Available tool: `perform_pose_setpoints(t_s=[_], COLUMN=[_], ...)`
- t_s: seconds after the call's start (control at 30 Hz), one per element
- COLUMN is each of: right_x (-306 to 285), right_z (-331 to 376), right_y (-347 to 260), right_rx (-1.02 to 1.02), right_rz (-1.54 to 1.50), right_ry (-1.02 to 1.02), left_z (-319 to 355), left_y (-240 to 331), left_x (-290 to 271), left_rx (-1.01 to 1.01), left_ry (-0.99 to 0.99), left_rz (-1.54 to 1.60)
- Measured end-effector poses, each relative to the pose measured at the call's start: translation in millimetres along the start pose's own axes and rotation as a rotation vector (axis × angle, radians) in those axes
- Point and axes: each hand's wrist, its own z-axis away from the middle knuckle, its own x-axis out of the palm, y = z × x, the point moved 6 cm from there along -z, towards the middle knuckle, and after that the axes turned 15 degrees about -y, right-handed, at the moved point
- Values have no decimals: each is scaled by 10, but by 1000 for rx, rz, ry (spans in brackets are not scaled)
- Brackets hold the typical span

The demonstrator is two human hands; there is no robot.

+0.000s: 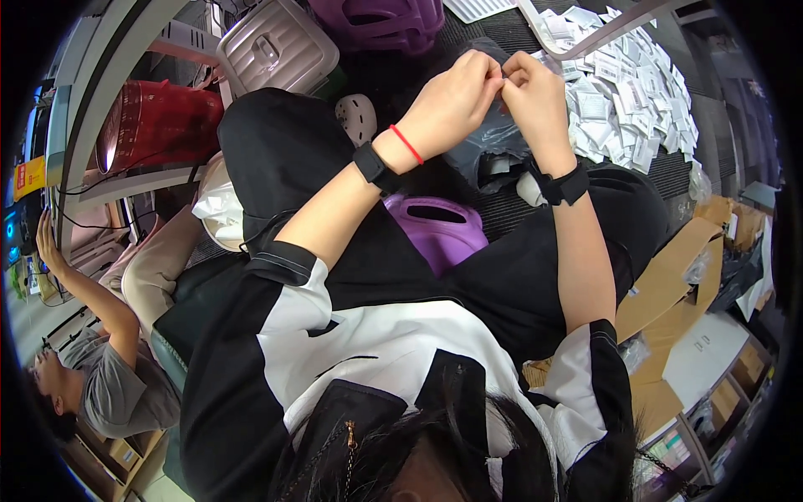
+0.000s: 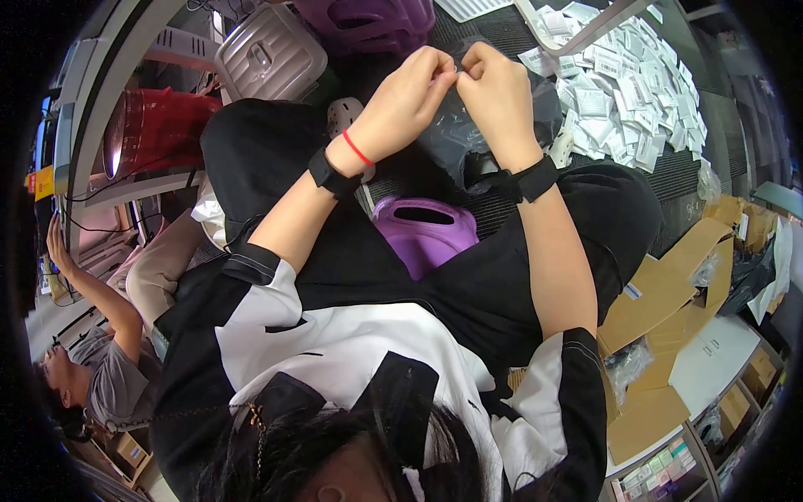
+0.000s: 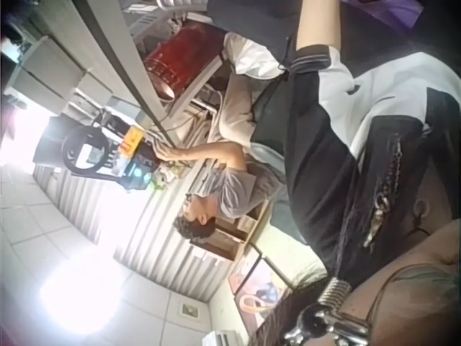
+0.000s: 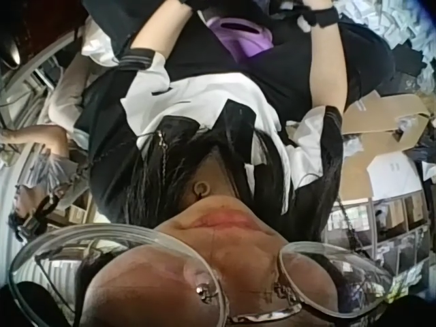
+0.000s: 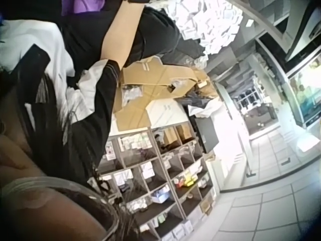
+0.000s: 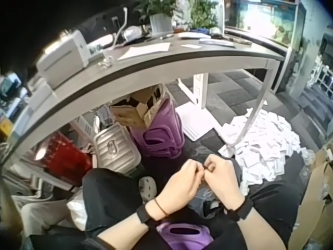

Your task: The person sorts small metal components by hand and then inserts them into a black plastic pouch.

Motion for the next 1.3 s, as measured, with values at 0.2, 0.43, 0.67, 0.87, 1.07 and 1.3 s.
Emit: perform_pose_setpoints(t_s=[0.2, 0.43, 0.67, 0.87, 1.07, 1.3], right_x=[124, 171, 286, 519, 586, 646], right_z=[20, 165, 49, 163, 241, 301], right_y=[56, -45, 48, -127, -152, -287], right_rx=[-58, -191, -53, -28, 149, 244], right_rz=[-501, -433, -971, -1023, -1292, -1425], right_ry=[62, 312, 87, -46, -146, -359], left_z=[-10, 1, 18, 89, 74, 54], left_y=[60, 198, 159, 203, 268, 153], left_x=[-23, 6, -111, -239, -203, -155], left_rx=[67, 52, 82, 115, 159, -1], left_ry=[-32, -6, 145, 338, 321, 280], left_rz=[-21, -12, 82, -180, -241, -35])
